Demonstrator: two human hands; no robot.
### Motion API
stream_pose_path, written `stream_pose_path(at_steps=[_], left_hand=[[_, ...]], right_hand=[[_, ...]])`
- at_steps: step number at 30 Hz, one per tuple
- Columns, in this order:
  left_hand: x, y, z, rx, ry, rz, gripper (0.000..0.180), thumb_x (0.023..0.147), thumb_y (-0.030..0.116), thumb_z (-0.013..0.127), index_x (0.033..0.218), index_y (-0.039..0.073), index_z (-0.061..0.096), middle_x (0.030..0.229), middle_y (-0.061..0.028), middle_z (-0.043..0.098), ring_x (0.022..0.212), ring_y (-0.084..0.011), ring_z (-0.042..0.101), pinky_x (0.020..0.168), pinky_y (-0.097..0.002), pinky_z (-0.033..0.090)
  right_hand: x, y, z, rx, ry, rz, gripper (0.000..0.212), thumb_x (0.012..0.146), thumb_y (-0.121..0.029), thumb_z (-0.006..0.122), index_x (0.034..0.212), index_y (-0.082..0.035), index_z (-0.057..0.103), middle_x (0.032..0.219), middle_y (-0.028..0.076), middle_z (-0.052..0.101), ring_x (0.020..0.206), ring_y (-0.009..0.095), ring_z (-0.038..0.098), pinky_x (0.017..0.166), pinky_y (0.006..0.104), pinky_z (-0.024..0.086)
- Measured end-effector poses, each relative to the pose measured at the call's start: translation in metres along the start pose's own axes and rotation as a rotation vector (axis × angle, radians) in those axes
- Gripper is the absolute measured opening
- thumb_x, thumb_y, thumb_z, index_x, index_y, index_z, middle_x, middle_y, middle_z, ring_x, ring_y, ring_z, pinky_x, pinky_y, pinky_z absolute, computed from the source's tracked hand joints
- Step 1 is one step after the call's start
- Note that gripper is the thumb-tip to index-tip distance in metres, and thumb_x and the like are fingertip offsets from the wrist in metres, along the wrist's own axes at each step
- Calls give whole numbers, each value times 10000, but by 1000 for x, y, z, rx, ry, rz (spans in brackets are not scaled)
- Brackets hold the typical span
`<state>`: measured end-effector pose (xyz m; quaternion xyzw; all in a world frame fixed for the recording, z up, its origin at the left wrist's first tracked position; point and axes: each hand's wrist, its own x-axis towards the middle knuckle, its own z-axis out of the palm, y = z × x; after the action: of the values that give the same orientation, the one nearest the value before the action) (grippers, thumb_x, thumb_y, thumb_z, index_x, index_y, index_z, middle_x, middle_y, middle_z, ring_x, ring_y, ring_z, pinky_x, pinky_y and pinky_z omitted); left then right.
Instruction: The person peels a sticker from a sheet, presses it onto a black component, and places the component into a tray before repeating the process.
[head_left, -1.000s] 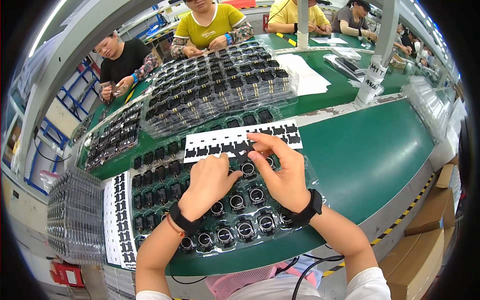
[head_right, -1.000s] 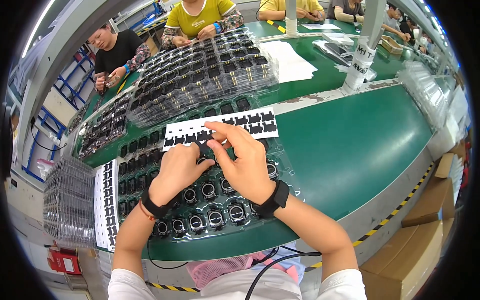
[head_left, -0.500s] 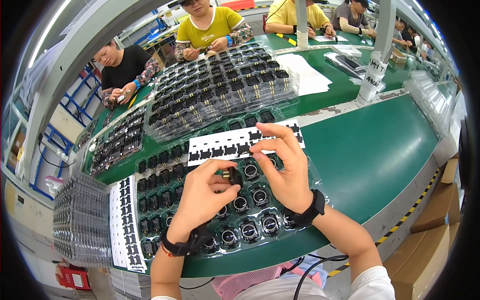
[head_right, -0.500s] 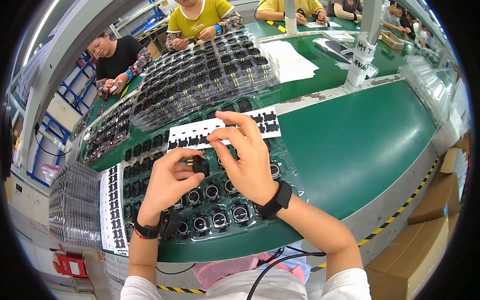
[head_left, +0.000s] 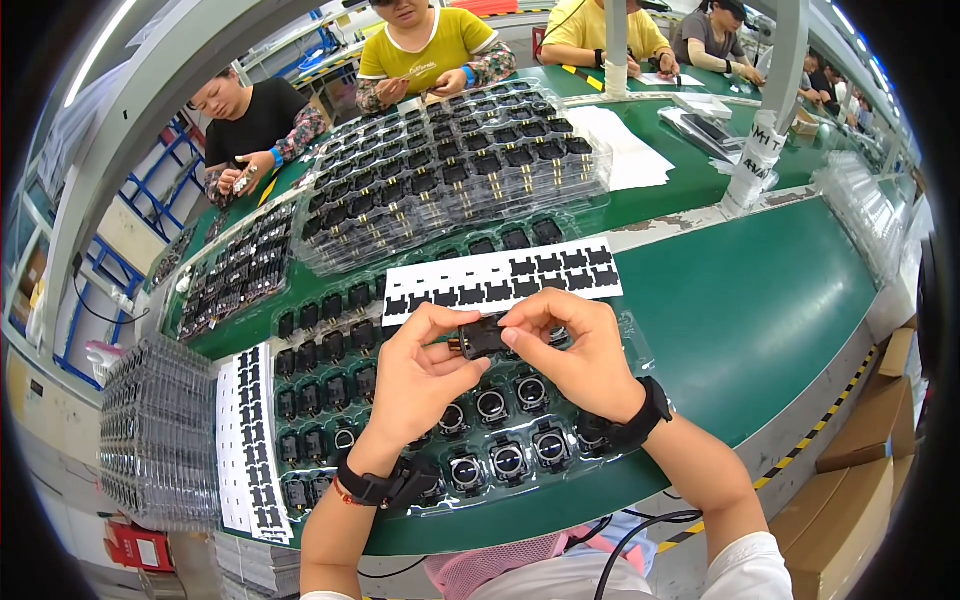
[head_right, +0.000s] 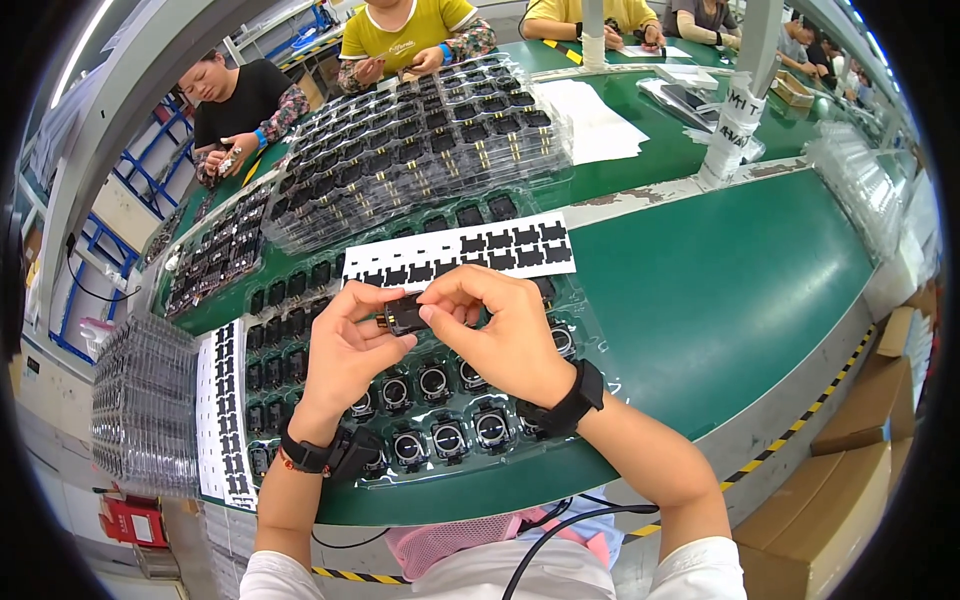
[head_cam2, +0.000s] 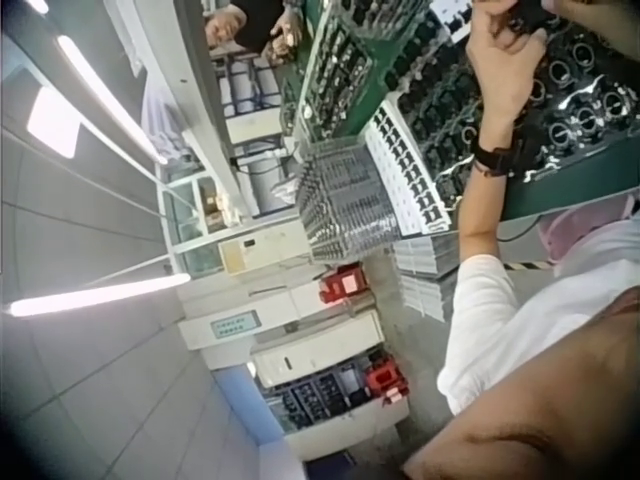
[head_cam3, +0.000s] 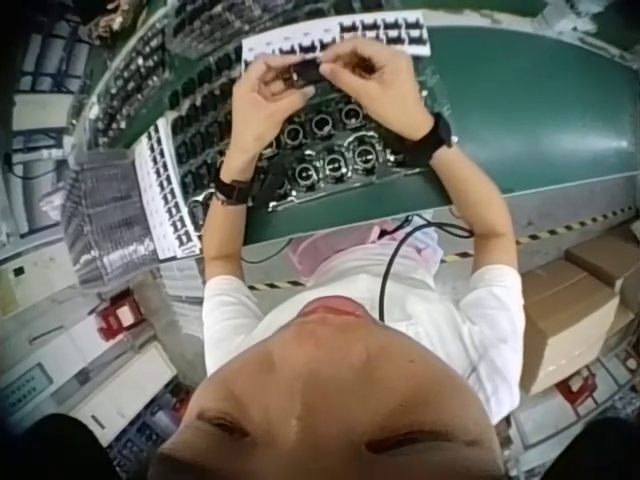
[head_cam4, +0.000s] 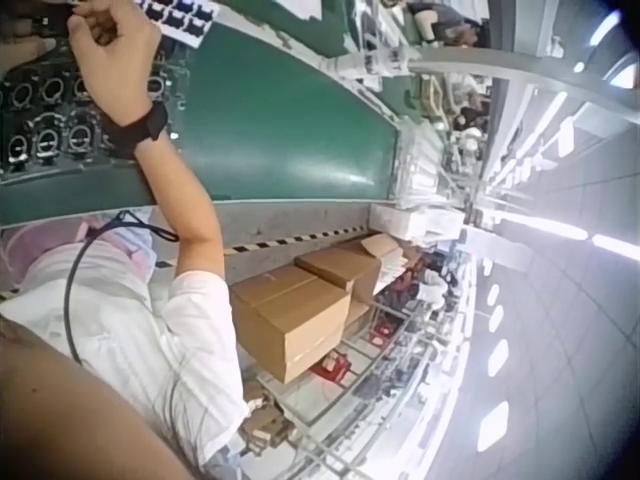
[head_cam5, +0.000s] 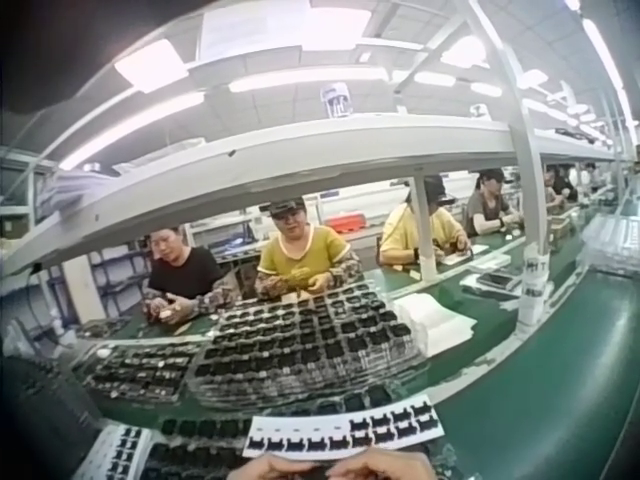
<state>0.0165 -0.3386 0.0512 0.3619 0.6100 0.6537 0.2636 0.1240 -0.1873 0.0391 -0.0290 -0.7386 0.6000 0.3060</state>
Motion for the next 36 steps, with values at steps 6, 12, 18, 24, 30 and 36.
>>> stream_pose_path(at_steps=[6, 12, 18, 24, 30, 36], left_hand=[[6, -9, -2, -4, -49, -19, 395, 740, -154, 625, 1077, 7, 498, 1078, -98, 601, 1004, -159, 603, 876, -286, 515], [6, -13, -2, -3, -54, -58, 388, 740, -152, 632, 1068, 5, 497, 1073, -97, 603, 998, -151, 604, 873, -285, 516], [6, -11, 0, -1, -65, -21, 376, 737, -149, 645, 1049, 5, 504, 1078, -97, 603, 984, -150, 610, 867, -282, 519], [9, -15, 5, 53, -31, 12, 381, 729, -131, 672, 1050, -10, 505, 1093, -117, 599, 985, -167, 614, 857, -286, 524], [9, -9, 44, 124, 11, 13, 407, 710, -115, 705, 1049, -31, 497, 1122, -149, 590, 996, -192, 610, 821, -290, 532], [24, -5, 90, 129, 59, 14, 364, 707, -106, 693, 991, -8, 488, 1053, -117, 598, 975, -172, 606, 794, -270, 522]], right_hand=[[2, 5, -3, -39, -11, 124, 96, 794, -47, 689, 872, 2, 663, 757, 6, 643, 668, 39, 538, 610, 198, 429], [3, 4, -2, -9, -33, 189, 99, 787, -56, 698, 861, 8, 680, 746, 9, 654, 654, 36, 544, 599, 191, 431], [4, 7, -1, -68, -27, 153, 102, 772, -54, 706, 854, 4, 685, 735, 11, 659, 637, 43, 559, 580, 190, 433], [6, 10, -2, -237, -12, -46, 131, 741, -34, 706, 865, -7, 673, 743, 45, 659, 646, 89, 612, 567, 216, 460], [-5, 12, -33, -396, 12, -214, 164, 731, -68, 678, 874, -28, 609, 753, 90, 632, 660, 215, 647, 576, 320, 498], [-8, 13, -74, -435, 28, -191, 154, 722, -62, 628, 822, -22, 518, 710, 99, 586, 655, 275, 613, 563, 374, 475]])
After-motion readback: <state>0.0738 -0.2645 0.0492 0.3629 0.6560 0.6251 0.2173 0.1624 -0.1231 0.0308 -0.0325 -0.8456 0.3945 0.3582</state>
